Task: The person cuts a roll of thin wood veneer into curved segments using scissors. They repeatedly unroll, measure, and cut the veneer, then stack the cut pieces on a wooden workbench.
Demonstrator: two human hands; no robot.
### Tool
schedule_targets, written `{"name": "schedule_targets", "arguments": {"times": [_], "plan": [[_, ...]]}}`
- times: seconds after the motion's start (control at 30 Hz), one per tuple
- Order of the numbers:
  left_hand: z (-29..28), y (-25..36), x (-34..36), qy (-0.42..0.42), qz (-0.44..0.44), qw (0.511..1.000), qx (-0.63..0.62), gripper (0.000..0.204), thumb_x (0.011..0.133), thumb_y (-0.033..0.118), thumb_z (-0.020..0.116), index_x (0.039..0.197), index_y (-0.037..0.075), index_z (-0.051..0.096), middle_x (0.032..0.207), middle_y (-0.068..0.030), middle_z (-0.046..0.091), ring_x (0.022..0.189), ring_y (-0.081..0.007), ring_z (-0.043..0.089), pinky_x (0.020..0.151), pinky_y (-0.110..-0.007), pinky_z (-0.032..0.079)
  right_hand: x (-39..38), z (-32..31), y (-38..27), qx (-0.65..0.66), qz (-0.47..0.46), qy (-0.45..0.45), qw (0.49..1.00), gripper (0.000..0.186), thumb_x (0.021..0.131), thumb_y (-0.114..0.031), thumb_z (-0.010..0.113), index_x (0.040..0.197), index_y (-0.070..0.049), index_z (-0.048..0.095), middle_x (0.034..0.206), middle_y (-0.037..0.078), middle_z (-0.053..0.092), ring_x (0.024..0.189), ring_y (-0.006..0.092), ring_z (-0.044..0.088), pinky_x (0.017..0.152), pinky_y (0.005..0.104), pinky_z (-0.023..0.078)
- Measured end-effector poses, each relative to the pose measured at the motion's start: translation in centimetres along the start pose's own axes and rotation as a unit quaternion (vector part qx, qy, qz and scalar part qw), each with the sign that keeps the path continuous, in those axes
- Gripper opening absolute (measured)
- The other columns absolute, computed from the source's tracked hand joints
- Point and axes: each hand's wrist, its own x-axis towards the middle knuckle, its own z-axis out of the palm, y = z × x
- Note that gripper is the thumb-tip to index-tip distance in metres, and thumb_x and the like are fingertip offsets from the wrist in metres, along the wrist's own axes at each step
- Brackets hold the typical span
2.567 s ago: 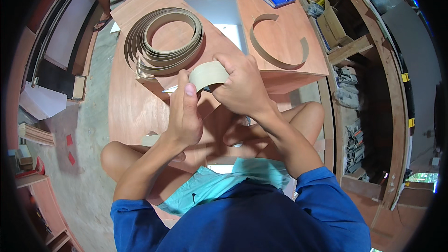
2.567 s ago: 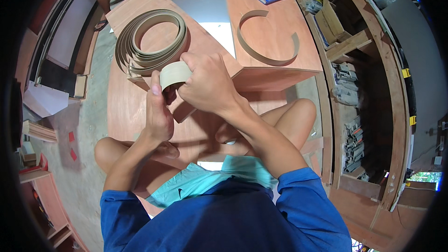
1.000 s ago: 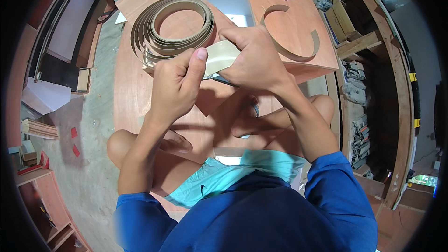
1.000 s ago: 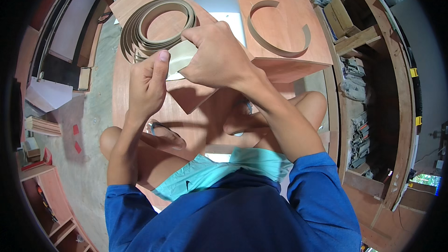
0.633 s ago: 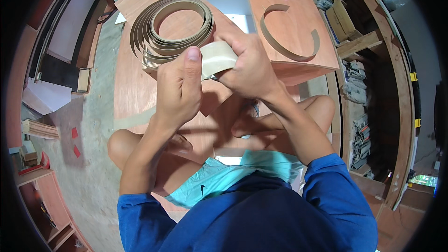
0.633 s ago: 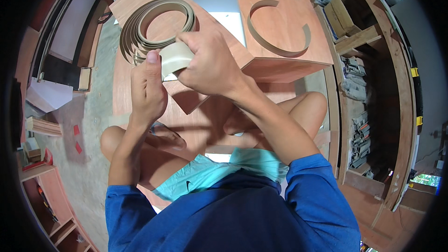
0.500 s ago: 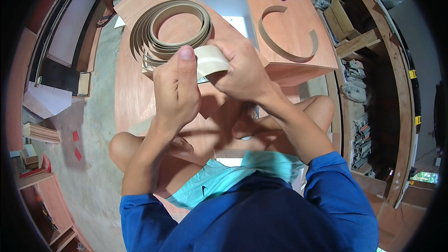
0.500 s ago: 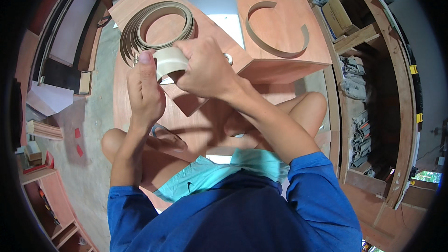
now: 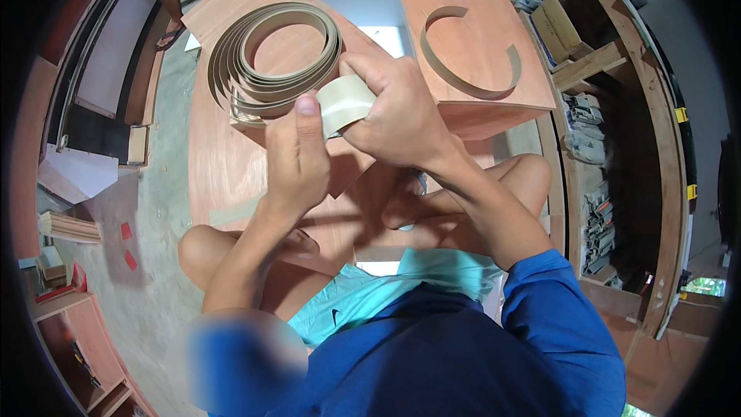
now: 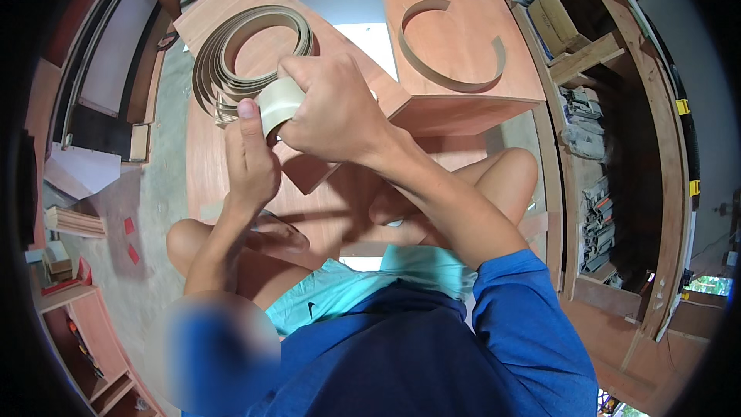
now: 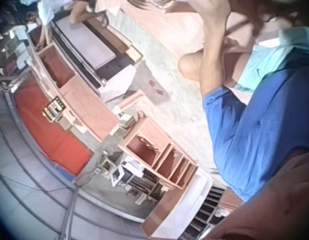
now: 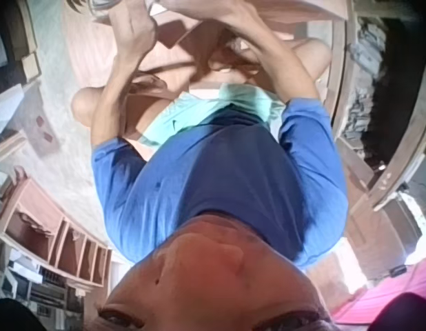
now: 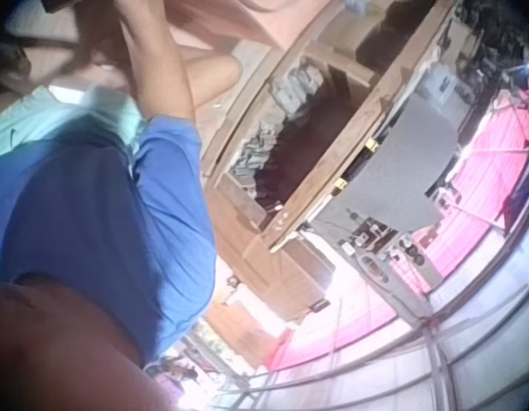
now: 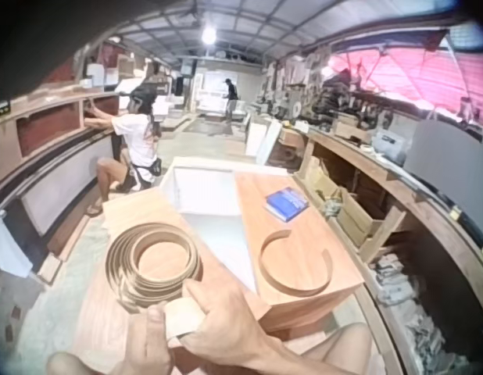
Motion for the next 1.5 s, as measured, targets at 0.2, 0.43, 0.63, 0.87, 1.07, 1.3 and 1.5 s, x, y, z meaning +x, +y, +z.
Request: {"name": "schedule_targets", "arguments": {"times": [0.2,0.43,0.63,0.87,1.07,1.3,1.5], "plan": [[-2.5,-0.5,1.5,0.020,0.042,0.997,0.066,0.044,0.108,0.025,0.055,0.073,-0.002,0.057,0.058,-0.0100,0.053,0.054,-0.0134,0.047,0.051,-0.033,0.038,-1.7,-3.0,1.5,0.303,0.106,-0.117,0.940,0.034,0.090,-0.029,0.071,0.104,0.001,0.062,0.102,0.010,0.063,0.089,0.0150,0.058,0.071,0.0308,0.048],[-2.0,-0.7,1.0,0.017,0.078,0.978,0.194,0.043,0.098,0.025,0.070,0.067,0.001,0.051,0.053,-0.0104,0.048,0.045,-0.0183,0.039,0.045,-0.034,0.034,-0.6,-3.6,1.0,-0.079,0.240,-0.005,0.967,0.079,0.110,-0.056,0.029,0.074,0.005,0.066,0.067,0.024,0.062,0.068,0.0401,0.059,0.074,0.0486,0.047],[-1.7,-0.1,1.0,0.018,0.108,0.968,0.226,0.045,0.096,0.026,0.072,0.066,0.002,0.049,0.053,-0.0095,0.045,0.045,-0.0193,0.038,0.045,-0.034,0.033,-1.2,-2.7,3.6,0.096,0.282,0.126,0.946,0.075,0.109,-0.058,0.038,0.060,-0.003,0.051,0.056,0.007,0.048,0.054,0.0195,0.044,0.057,0.0374,0.039],[-2.7,-2.2,0.6,0.004,0.130,0.967,0.220,0.045,0.099,0.028,0.069,0.069,0.002,0.047,0.057,-0.0101,0.044,0.049,-0.0219,0.041,0.047,-0.035,0.036,-0.8,-2.5,0.9,0.354,0.270,0.082,0.892,0.065,0.107,-0.064,0.040,0.064,-0.016,0.039,0.061,-0.006,0.032,0.055,0.0075,0.029,0.051,0.0256,0.025],[-3.1,-3.1,0.4,-0.022,0.152,0.966,0.207,0.049,0.106,0.038,0.056,0.074,0.001,0.048,0.063,-0.0117,0.044,0.054,-0.0279,0.047,0.051,-0.038,0.038,0.2,-1.2,-3.3,0.452,0.251,0.077,0.853,0.065,0.106,-0.066,0.039,0.064,-0.016,0.036,0.061,-0.005,0.032,0.054,0.0085,0.030,0.049,0.0252,0.028],[-3.4,-3.1,-0.1,-0.007,0.132,0.982,0.135,0.057,0.110,0.043,0.045,0.074,-0.001,0.048,0.063,-0.0104,0.041,0.056,-0.0243,0.045,0.053,-0.038,0.037,-0.4,-1.1,-1.6,0.513,0.309,0.001,0.801,0.061,0.106,-0.065,0.037,0.080,-0.011,0.045,0.070,-0.001,0.044,0.062,0.0075,0.046,0.052,0.0228,0.037],[-6.6,-2.9,1.2,-0.023,-0.168,0.981,0.093,0.066,0.111,0.048,0.042,0.068,-0.001,0.048,0.060,0.0015,0.037,0.060,-0.0093,0.035,0.054,-0.033,0.030,1.1,-3.6,1.0,0.084,0.068,-0.023,0.994,0.048,0.102,-0.041,0.063,0.131,-0.003,0.059,0.117,0.012,0.063,0.094,0.0177,0.064,0.077,0.0298,0.055]]}}
